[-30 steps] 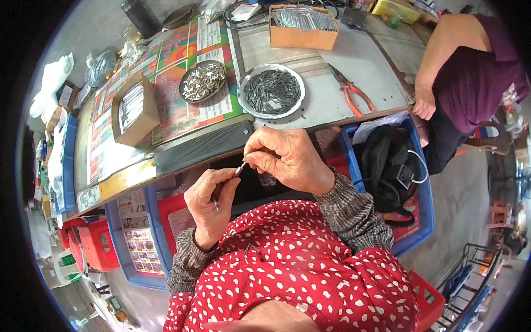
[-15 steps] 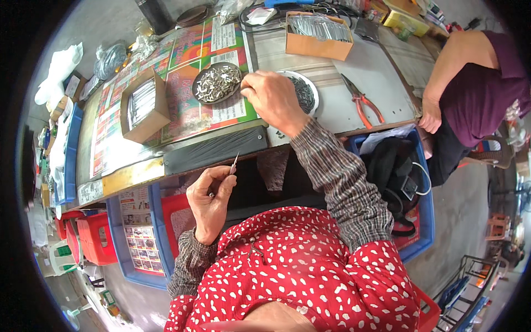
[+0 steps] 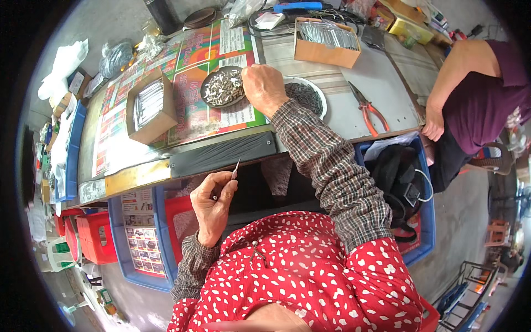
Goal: The person assembles small metal pins and a black strap component by hand at a workbench.
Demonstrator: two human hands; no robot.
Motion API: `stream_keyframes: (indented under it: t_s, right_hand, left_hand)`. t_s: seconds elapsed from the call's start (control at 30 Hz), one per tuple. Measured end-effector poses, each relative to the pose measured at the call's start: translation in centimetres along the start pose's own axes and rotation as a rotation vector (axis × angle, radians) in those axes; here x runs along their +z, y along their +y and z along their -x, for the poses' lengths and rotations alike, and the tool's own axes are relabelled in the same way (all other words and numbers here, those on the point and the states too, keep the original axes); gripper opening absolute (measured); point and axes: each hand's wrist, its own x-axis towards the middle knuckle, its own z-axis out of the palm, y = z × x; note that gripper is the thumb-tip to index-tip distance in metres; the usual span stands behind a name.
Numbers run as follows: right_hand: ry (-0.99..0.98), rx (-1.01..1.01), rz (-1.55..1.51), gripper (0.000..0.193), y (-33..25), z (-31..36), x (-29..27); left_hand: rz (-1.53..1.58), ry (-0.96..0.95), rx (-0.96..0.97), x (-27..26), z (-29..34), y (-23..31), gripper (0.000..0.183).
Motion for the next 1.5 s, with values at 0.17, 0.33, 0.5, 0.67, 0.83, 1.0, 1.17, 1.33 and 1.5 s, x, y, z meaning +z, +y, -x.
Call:
stream_keyframes:
  t_s: [0.17,0.33,0.5,0.67,0.83,1.0,1.17,1.33,1.5]
  right_hand:
    - [0.019,0.018,0.032,0.011,0.1,0.0,-0.1]
    - [0.034,0.002,-0.327,0.010,-0.3,1.7,-2.9]
    - [-0.199,0.218,-1.032,0.009,-2.5,6.9,-8.2]
    - [-0.318,0.341,-1.460,0.009,-3.9,10.7,-10.8]
    - [-0.274,0.344,-1.540,0.011,-3.6,12.4,-11.4]
    - [-0.246,0.362,-1.532,0.011,-3.4,13.1,-11.5]
    - [-0.277,0.361,-1.507,0.010,-3.0,13.7,-11.1]
    - [-0.336,0.396,-1.541,0.010,-3.3,14.1,-11.3]
    - [-0.335,0.386,-1.499,0.009,-3.7,13.8,-11.5]
  left_hand:
    - [-0.015,-0.010,-0.016,-0.1,-0.2,0.4,0.010]
    - [0.039,-0.050,-0.053,-0.3,-0.3,0.4,0.011]
    - [0.090,-0.070,-0.077,0.0,-0.2,1.2,0.011]
    - [0.102,-0.067,-0.038,0.8,-0.1,1.9,0.013]
    - [0.093,-0.106,-0.009,1.4,0.0,2.5,0.014]
    - [0.090,-0.135,0.004,1.9,-0.1,2.8,0.014]
    - [0.082,-0.147,0.011,2.3,-0.2,2.9,0.014]
    - [0.054,-0.138,0.097,2.6,-0.4,3.0,0.014]
    - [0.168,-0.201,-0.016,2.6,-0.3,3.0,0.011]
